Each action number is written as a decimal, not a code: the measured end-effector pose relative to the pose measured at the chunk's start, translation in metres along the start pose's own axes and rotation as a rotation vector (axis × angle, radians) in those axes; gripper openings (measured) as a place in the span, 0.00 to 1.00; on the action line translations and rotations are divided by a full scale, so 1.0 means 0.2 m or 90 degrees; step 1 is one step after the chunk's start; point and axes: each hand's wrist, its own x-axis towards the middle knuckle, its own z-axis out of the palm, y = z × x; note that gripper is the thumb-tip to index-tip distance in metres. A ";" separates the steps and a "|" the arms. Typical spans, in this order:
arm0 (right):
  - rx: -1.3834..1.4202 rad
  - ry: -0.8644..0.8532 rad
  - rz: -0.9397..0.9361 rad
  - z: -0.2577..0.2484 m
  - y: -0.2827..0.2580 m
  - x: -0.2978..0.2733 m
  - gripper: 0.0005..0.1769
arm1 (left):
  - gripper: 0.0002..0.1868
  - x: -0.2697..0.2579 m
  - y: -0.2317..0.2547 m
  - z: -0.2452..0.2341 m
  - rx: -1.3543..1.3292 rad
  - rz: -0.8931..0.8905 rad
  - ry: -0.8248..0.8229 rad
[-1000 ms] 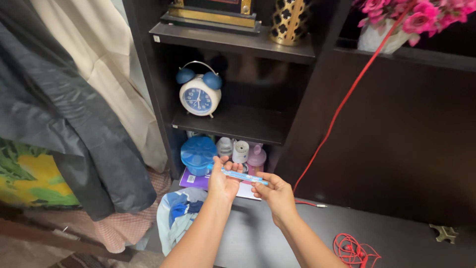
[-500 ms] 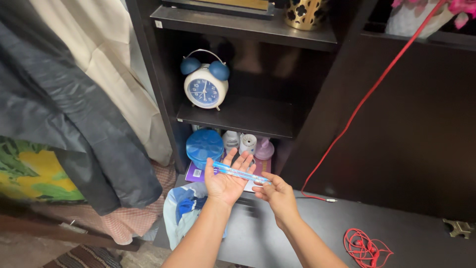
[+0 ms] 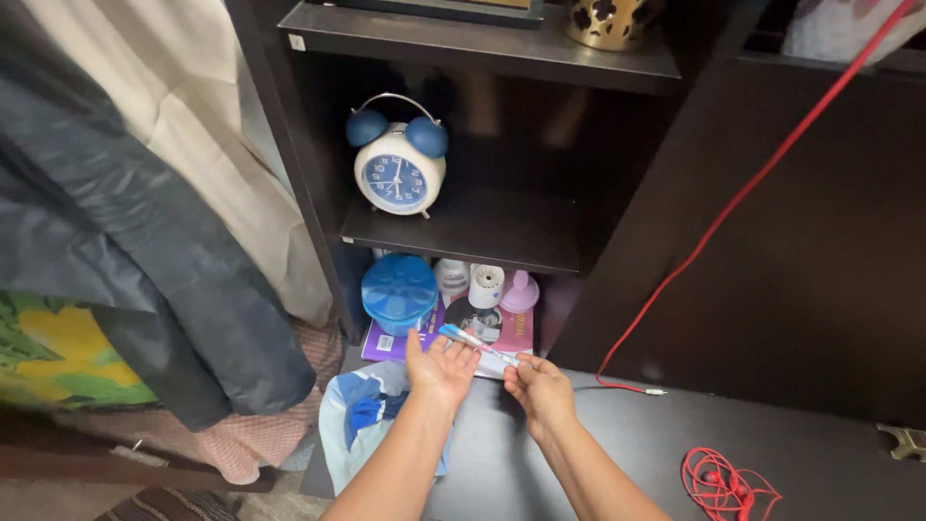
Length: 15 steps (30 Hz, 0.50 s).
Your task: The person tidies a desk and shelf area by picking up pens, coiling a cable, and using a cloth to wipe down various objects and surfaces including a trophy and small figurines.
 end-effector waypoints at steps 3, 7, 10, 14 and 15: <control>-0.021 0.046 -0.013 0.03 0.04 0.08 0.15 | 0.48 0.14 0.01 -0.12 0.080 0.034 0.077; -0.107 0.091 -0.066 0.11 0.09 0.17 0.15 | 0.45 0.32 0.01 -0.25 0.172 0.037 0.143; -0.140 0.109 -0.097 0.17 0.11 0.24 0.15 | 0.41 0.43 -0.01 -0.32 0.170 0.038 0.139; -0.143 0.105 -0.132 0.19 0.15 0.36 0.15 | 0.29 0.57 -0.02 -0.38 0.160 0.042 0.128; -0.142 0.102 -0.149 0.20 0.15 0.39 0.15 | 0.29 0.61 -0.03 -0.39 0.160 0.041 0.129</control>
